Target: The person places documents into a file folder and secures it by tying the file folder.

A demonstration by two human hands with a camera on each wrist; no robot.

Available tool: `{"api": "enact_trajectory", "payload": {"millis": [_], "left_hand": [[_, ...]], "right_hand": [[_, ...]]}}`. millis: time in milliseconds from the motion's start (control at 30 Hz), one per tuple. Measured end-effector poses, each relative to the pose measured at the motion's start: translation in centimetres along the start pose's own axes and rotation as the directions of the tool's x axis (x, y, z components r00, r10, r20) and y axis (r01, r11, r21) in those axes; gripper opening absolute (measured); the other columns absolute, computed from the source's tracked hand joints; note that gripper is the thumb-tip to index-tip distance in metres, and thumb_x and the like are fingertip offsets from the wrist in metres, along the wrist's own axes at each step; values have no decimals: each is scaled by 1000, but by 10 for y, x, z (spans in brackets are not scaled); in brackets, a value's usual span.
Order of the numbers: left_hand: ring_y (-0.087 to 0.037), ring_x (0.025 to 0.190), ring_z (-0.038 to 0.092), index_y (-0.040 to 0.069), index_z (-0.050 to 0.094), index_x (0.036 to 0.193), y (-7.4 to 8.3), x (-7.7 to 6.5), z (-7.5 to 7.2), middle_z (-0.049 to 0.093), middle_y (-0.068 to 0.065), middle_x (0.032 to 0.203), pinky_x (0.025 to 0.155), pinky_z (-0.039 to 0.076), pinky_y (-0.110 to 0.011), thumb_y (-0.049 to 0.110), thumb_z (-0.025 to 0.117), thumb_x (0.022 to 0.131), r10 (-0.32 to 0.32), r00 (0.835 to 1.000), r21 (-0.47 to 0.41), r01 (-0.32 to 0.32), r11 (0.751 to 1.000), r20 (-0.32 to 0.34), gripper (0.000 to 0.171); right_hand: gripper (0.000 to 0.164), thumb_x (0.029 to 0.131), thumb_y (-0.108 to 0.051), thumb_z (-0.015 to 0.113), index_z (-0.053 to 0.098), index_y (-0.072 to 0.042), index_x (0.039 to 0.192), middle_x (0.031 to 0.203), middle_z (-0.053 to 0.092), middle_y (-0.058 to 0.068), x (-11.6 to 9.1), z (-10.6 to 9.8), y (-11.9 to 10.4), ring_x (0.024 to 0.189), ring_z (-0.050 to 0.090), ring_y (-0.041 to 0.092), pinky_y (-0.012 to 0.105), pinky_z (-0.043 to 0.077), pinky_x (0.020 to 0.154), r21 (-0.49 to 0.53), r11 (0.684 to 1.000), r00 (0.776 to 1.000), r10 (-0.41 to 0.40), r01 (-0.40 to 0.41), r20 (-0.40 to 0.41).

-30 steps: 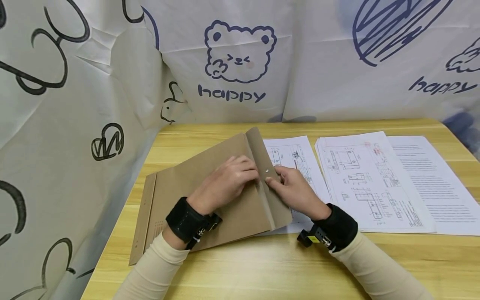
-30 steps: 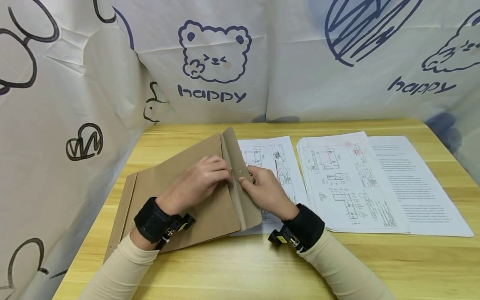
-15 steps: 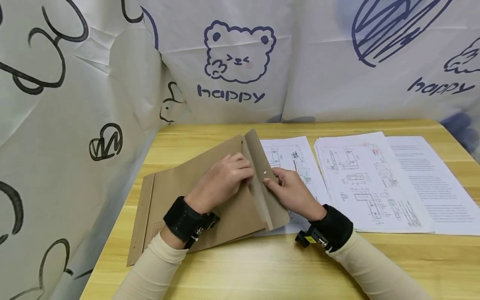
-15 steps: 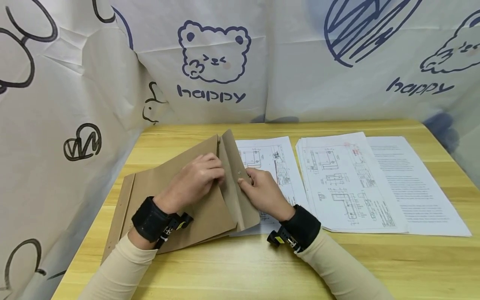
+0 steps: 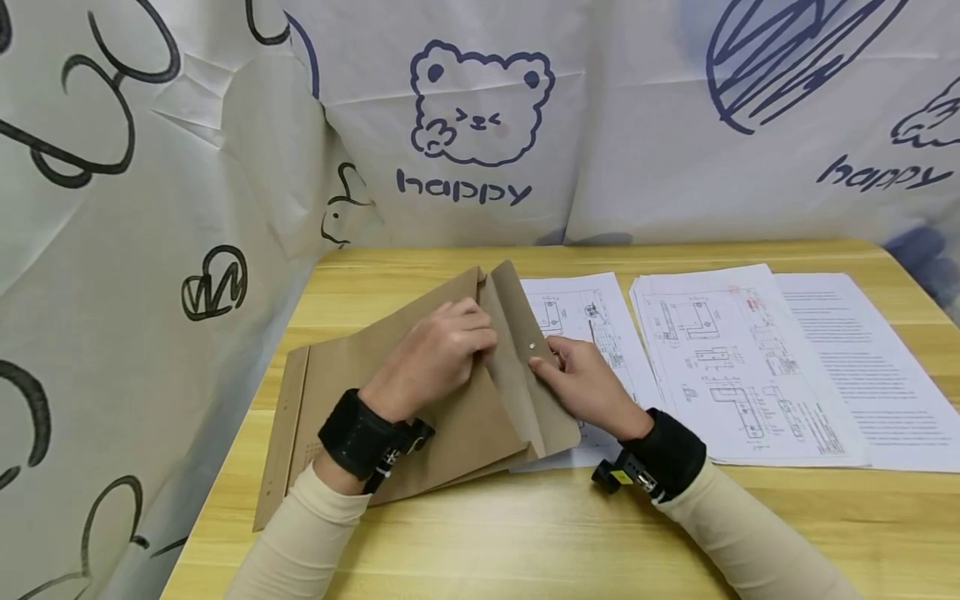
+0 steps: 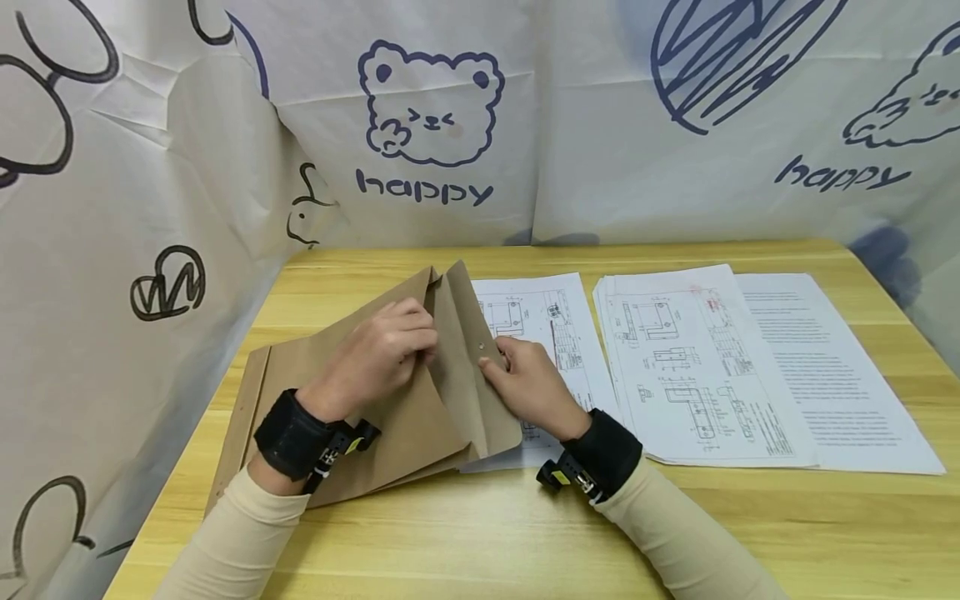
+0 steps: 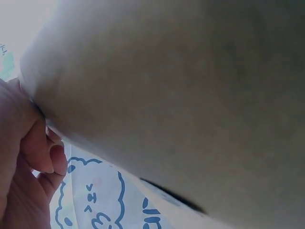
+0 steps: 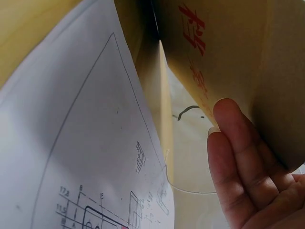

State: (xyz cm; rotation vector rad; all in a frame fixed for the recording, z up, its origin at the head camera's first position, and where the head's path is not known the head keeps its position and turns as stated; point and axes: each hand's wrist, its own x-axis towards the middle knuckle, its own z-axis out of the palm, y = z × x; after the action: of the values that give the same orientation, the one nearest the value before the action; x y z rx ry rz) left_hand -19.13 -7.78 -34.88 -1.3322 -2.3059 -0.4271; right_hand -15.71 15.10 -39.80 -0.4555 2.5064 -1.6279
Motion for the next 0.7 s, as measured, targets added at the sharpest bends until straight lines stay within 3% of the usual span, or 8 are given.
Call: {"api": "enact_trajectory", "payload": {"millis": [300,700], "left_hand": [[-18,78,53,9,64,69,-4,-2,-9,60,0,72,65,40,-27,-14,61,84,2,999,4,-2,1000,-46,27],[-21,79,55,7,64,68,-10,-3,-24,60,-2,71,72,46,-31,-22,53,77,-8,996,15,10,1000,-87,32]], "right_hand": [[29,104,-13,55,63,4,126,83,74,14,-1,-1,3,65,71,15,30,57,60,-11,1000,1000,7,-6,14],[33,105,-15,54,60,3,132,86,74,14,0,-2,8,66,70,15,31,57,62,-22,999,999,30,-29,37]]}}
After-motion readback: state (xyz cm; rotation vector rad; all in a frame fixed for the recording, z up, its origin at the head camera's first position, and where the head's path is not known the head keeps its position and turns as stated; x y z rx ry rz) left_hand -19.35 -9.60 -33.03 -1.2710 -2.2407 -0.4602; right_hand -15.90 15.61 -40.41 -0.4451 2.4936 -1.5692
